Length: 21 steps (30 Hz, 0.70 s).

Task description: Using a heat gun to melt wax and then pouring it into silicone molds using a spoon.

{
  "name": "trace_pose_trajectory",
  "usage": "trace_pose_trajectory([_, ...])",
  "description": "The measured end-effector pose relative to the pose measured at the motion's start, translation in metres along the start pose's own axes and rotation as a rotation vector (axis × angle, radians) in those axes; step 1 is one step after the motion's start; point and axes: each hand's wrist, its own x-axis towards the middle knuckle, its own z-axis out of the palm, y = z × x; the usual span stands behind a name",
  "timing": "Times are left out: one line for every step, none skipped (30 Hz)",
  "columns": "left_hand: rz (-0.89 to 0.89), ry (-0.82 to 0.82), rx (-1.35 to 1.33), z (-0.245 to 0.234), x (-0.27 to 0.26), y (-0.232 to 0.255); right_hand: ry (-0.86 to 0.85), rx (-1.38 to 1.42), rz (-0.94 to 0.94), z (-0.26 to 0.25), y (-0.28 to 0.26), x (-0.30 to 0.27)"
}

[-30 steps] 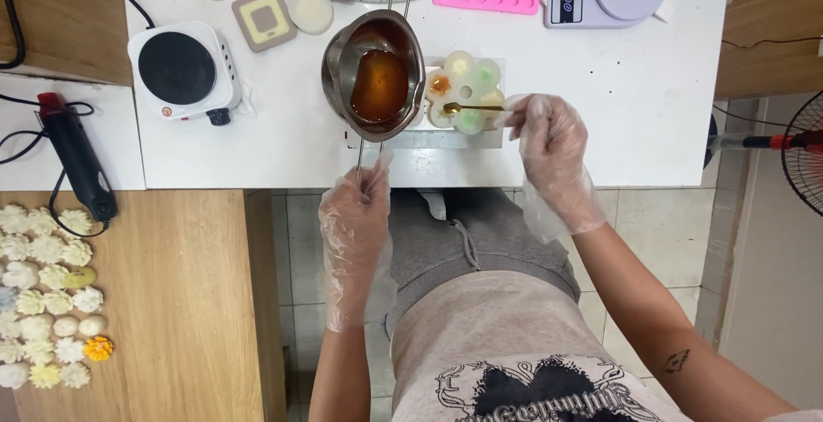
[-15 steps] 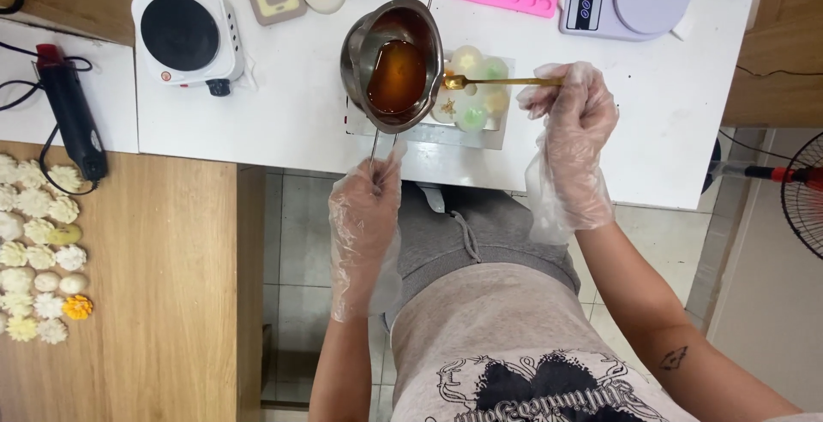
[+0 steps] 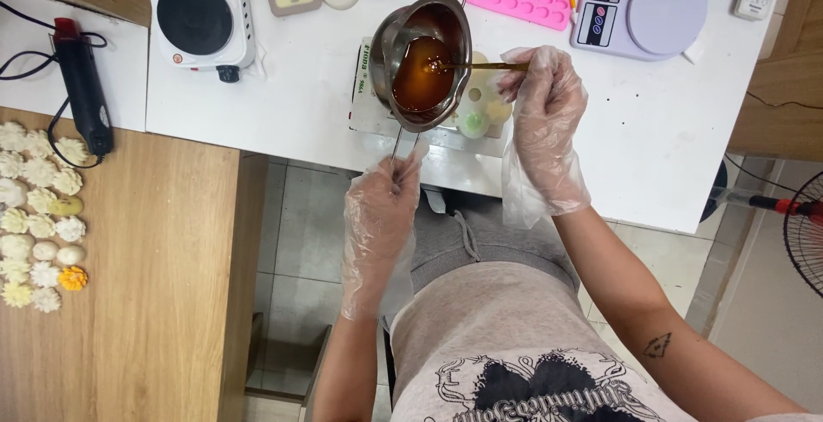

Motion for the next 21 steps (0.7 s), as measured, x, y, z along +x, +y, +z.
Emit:
trace_pose_trajectory([-0.003,0.002,0.002,0.0,0.0,0.002,-0.003,0.002,0.002,-0.001,0.004,0.001])
trace_pose_trajectory([-0.011,0.006,0.012,0.0,0.0,0.004,0.0,0.036,0.029,-0.002,0.007,0.001])
trace_pose_trajectory([-0.019,0.009,0.021,0.0,-0.001,0.005,0.004,0.068,0.056,-0.004,0.011,0.002])
trace_pose_trajectory([-0.022,0.01,0.021,-0.001,-0.001,0.009,0.001,0.068,0.058,-0.005,0.015,0.002])
trace_pose_trajectory([-0.05,-0.004,0.014,-0.002,0.0,0.012,-0.006,0.09,0.064,-0.006,0.02,0.003])
trace_pose_trajectory([-0.077,-0.017,0.008,-0.003,0.001,0.015,-0.013,0.111,0.07,-0.006,0.025,0.004])
trace_pose_trajectory([-0.079,-0.016,0.009,-0.002,0.0,0.012,-0.015,0.113,0.071,-0.007,0.03,0.005])
trace_pose_trajectory([-0.043,0.002,0.022,-0.001,0.0,0.01,0.001,0.158,0.082,-0.007,0.034,0.006])
trace_pose_trajectory([-0.008,0.019,0.034,0.001,-0.001,0.008,0.017,0.202,0.094,-0.008,0.039,0.008])
trace_pose_trajectory([-0.01,0.02,0.034,0.002,0.0,0.008,0.014,0.202,0.095,-0.008,0.041,0.008])
trace_pose_trajectory([-0.007,0.015,0.052,0.001,0.0,0.008,0.024,0.221,0.098,-0.008,0.043,0.009])
trace_pose_trajectory([-0.005,0.01,0.071,0.0,0.0,0.007,0.034,0.24,0.102,-0.007,0.045,0.009])
trace_pose_trajectory([-0.005,0.013,0.071,0.001,-0.001,0.007,0.031,0.241,0.101,-0.007,0.045,0.009])
trace_pose_trajectory([0.009,0.027,0.071,0.002,-0.002,0.006,0.034,0.233,0.112,-0.006,0.045,0.01])
trace_pose_trajectory([0.023,0.04,0.068,0.003,-0.002,0.005,0.036,0.223,0.124,-0.006,0.044,0.01])
trace_pose_trajectory([0.021,0.042,0.068,0.003,-0.003,0.005,0.034,0.223,0.125,-0.007,0.044,0.01])
trace_pose_trajectory([0.002,0.029,0.054,0.002,-0.002,0.005,0.022,0.215,0.12,-0.006,0.044,0.011])
trace_pose_trajectory([-0.016,0.017,0.039,0.002,-0.002,0.005,0.01,0.206,0.115,-0.005,0.044,0.012])
trace_pose_trajectory([-0.018,0.019,0.039,0.001,-0.001,0.005,0.008,0.207,0.115,-0.004,0.043,0.013])
trace_pose_trajectory([-0.021,0.025,0.042,0.001,-0.001,0.004,0.022,0.231,0.136,-0.004,0.042,0.013])
trace_pose_trajectory([-0.023,0.03,0.044,0.001,0.0,0.005,0.038,0.253,0.157,-0.004,0.04,0.014])
